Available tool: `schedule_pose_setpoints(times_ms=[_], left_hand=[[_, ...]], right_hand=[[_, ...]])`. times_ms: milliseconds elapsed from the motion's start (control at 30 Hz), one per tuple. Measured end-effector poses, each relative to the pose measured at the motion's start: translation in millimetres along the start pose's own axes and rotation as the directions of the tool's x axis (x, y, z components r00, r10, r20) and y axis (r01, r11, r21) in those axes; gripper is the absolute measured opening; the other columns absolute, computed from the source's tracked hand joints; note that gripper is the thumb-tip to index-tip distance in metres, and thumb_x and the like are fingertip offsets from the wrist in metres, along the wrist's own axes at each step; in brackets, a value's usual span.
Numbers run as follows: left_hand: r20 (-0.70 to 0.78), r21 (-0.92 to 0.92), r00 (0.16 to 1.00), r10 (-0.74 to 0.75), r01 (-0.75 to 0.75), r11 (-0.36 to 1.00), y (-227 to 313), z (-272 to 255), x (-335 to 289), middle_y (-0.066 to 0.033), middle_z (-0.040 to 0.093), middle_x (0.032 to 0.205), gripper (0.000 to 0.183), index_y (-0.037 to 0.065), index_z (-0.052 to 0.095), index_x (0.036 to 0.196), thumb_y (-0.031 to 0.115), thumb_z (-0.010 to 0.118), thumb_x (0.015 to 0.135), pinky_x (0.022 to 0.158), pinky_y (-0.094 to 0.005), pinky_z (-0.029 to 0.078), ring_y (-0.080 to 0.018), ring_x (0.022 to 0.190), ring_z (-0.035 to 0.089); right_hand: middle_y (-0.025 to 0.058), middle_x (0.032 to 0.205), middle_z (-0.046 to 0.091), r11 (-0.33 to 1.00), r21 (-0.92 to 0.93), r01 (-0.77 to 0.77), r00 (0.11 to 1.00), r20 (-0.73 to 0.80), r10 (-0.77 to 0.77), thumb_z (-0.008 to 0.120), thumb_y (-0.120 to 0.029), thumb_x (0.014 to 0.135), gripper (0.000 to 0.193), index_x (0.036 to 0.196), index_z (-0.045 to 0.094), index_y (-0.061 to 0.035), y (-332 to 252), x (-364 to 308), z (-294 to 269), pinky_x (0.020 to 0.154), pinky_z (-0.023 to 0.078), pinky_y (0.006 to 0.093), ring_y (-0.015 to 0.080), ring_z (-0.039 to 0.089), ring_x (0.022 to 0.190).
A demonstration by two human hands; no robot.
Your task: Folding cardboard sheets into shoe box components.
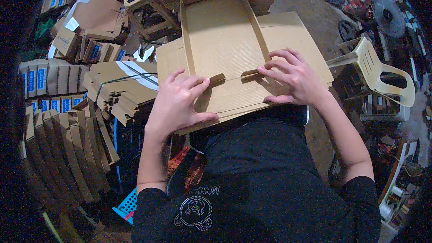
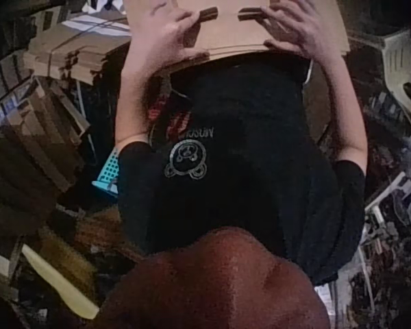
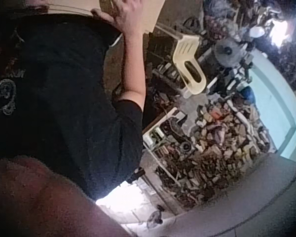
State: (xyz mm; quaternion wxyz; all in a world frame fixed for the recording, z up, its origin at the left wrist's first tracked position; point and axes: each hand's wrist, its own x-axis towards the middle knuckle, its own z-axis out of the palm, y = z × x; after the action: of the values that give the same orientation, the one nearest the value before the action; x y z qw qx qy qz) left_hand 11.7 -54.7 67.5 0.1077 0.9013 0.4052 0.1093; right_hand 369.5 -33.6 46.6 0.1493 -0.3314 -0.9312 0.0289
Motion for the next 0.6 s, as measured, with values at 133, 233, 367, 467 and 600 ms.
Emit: schedule_pose_setpoints(times_ms=[133, 233, 367, 467, 600], left_hand=[[0.068, 0.039, 0.997, -0.045, 0.042, 0.998, 6, 5, -1, -0.0144, 0.071, 0.129, 0.078, 0.000, 0.068, 0.135, 0.047, 0.090, 0.076, 0.120, -0.0509, 0.044, -0.0311, 0.118, 0.070], [0.083, 0.025, 0.995, -0.052, 0.050, 0.998, 5, 5, -1, -0.0147, 0.070, 0.129, 0.080, 0.001, 0.066, 0.137, 0.047, 0.091, 0.075, 0.121, -0.0507, 0.044, -0.0319, 0.120, 0.069], [0.064, 0.008, 0.997, -0.050, 0.049, 0.999, 6, 5, -1, -0.0150, 0.070, 0.128, 0.080, 0.001, 0.067, 0.136, 0.046, 0.091, 0.075, 0.120, -0.0504, 0.044, -0.0328, 0.120, 0.069], [0.041, 0.017, 0.997, -0.063, 0.062, 0.998, 8, 7, 0, -0.0156, 0.070, 0.127, 0.082, 0.000, 0.066, 0.136, 0.046, 0.092, 0.074, 0.120, -0.0503, 0.044, -0.0332, 0.120, 0.068], [0.038, 0.039, 0.997, -0.071, 0.070, 0.997, 6, 13, 2, -0.0168, 0.070, 0.125, 0.080, -0.001, 0.067, 0.135, 0.047, 0.090, 0.075, 0.116, -0.0483, 0.047, -0.0333, 0.118, 0.069]], right_hand=[[0.0069, 0.133, 0.066, 1.000, -0.018, -0.022, 0.997, 0.075, 0.023, 0.086, -0.052, 0.080, 0.077, 0.145, 0.067, -0.0178, -3, -3, -1, 0.117, 0.043, 0.0557, 0.0357, 0.057, 0.136], [0.0072, 0.134, 0.066, 0.999, -0.026, -0.027, 0.997, 0.073, 0.029, 0.087, -0.053, 0.079, 0.079, 0.146, 0.066, -0.0176, -3, -4, 0, 0.116, 0.044, 0.0557, 0.0359, 0.057, 0.135], [0.0080, 0.131, 0.065, 0.997, -0.071, -0.013, 0.999, 0.048, 0.016, 0.083, -0.059, 0.081, 0.080, 0.144, 0.065, -0.0132, -6, -5, 2, 0.117, 0.045, 0.0536, 0.0342, 0.057, 0.136], [0.0108, 0.131, 0.065, 0.996, -0.092, -0.009, 0.999, 0.035, 0.013, 0.081, -0.059, 0.084, 0.079, 0.144, 0.064, -0.0109, -8, -5, 5, 0.115, 0.047, 0.0527, 0.0341, 0.059, 0.132], [0.0126, 0.130, 0.066, 0.995, -0.094, -0.016, 0.999, 0.045, 0.021, 0.079, -0.057, 0.086, 0.077, 0.144, 0.064, -0.0093, -8, -2, 9, 0.113, 0.049, 0.0509, 0.0341, 0.060, 0.130]])
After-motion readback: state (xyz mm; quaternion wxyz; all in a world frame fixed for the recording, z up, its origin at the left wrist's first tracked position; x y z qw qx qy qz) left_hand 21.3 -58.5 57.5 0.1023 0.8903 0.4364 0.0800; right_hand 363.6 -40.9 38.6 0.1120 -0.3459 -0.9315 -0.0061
